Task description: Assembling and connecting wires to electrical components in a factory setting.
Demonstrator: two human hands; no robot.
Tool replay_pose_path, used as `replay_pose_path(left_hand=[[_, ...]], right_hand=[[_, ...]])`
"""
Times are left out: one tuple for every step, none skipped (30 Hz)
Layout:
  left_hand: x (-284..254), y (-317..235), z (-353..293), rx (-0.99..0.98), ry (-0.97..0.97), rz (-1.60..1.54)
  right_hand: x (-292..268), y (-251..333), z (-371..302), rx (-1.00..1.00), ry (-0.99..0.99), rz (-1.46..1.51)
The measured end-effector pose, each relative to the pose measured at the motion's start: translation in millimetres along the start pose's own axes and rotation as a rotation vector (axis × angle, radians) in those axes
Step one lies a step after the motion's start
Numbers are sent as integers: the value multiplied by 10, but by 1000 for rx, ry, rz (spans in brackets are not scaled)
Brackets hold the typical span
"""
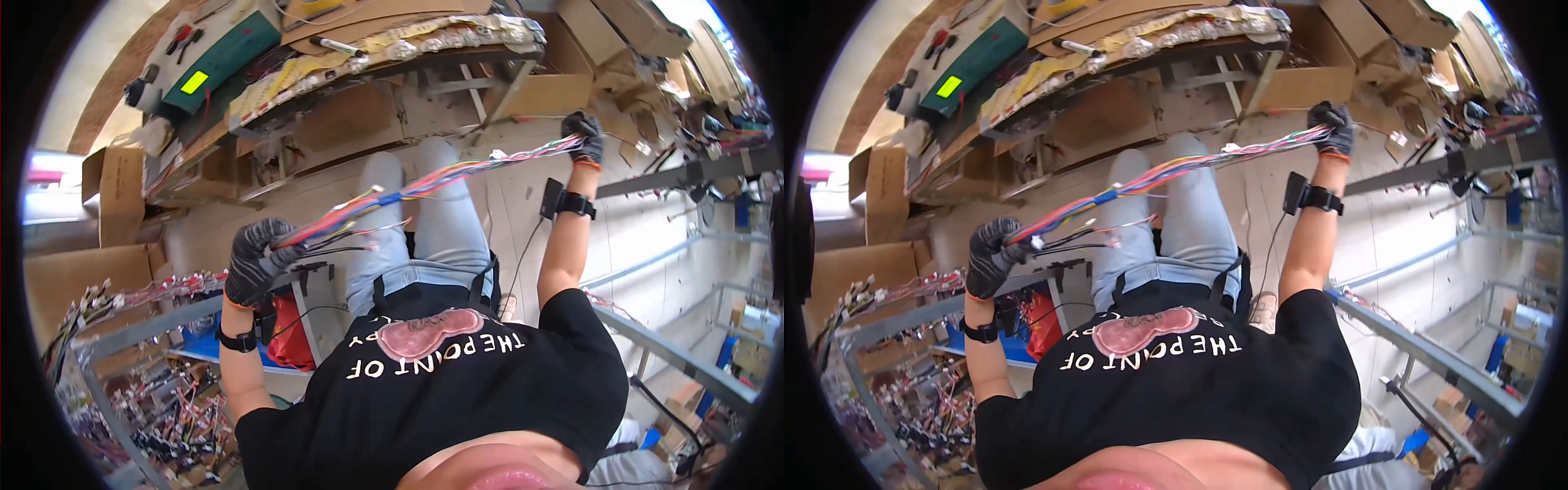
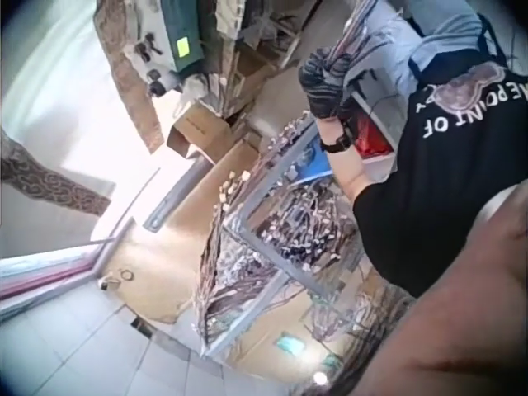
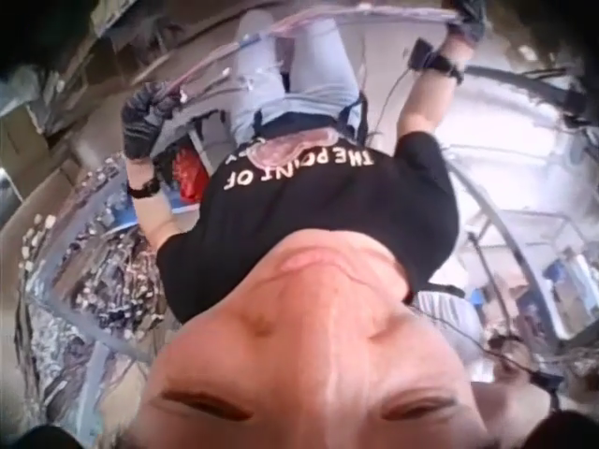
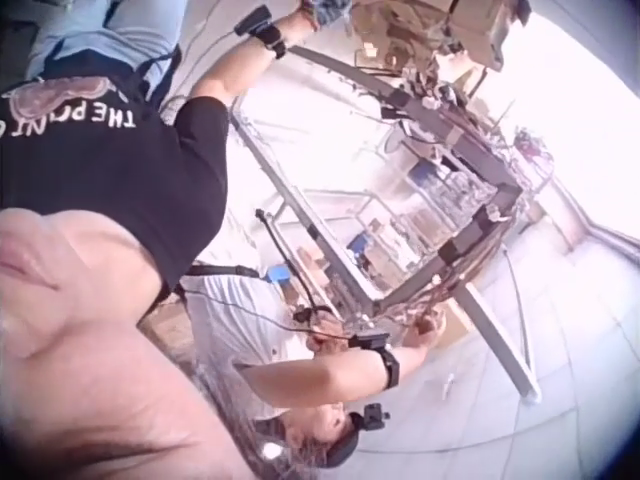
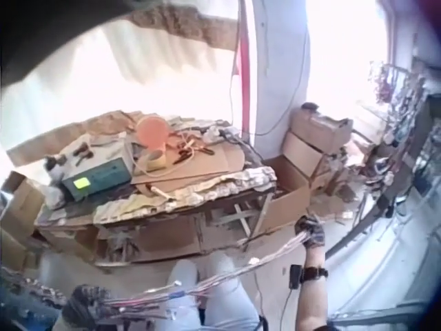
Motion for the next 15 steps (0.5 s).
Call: replay_pose_path(left_hand=[[-60,83,6,-190,18,215],[-104,160,6,-379,31,434],[-101,273,2,-362,51,427],[-36,471,-41,-331,71,552],[42,710,-68,-290,94,677],[138,954,-159,-194,109,825],[248,1152,-196,-179,124,813],[357,1325,-228,-294,201,789],[464,1515,-270,-406,281,763],[558,1717,-349,-394,294,751],[633,1929,-429,-392,332,760],[676,2041,-438,-387,368,771],[729,2128,-506,-382,374,764],[784,2141,-566,-288,324,745],[825,2160,-638,-200,274,723]], right_hand=[[299,-62,-126,-30,-9,-144],[625,-229,-213,-212,-160,-404],[942,-440,-302,-401,-314,-658],[1214,-660,-345,-435,-276,-794],[1469,-845,-415,-475,-239,-935],[1655,-979,-476,-514,-172,-1021],[1820,-1106,-550,-555,-105,-1111],[1957,-1252,-592,-601,-43,-1241],[2067,-1375,-635,-631,8,-1241],[2160,-1422,-687,-665,6,-1288],[2225,-1449,-709,-695,7,-1330],[2239,-1648,-674,-794,-87,-1516],[2245,-1728,-664,-797,-92,-1524],[2261,-1800,-658,-694,16,-1399],[2253,-1849,-658,-588,116,-1269]])
Point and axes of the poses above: each hand's wrist, its own z-axis towards the middle knuckle, its own x-axis out of the palm, y = z × x, the point moved 1 cm from there along z, towards the middle knuckle, and after that the axes turned 14 degrees about y, right-handed, at the moved point
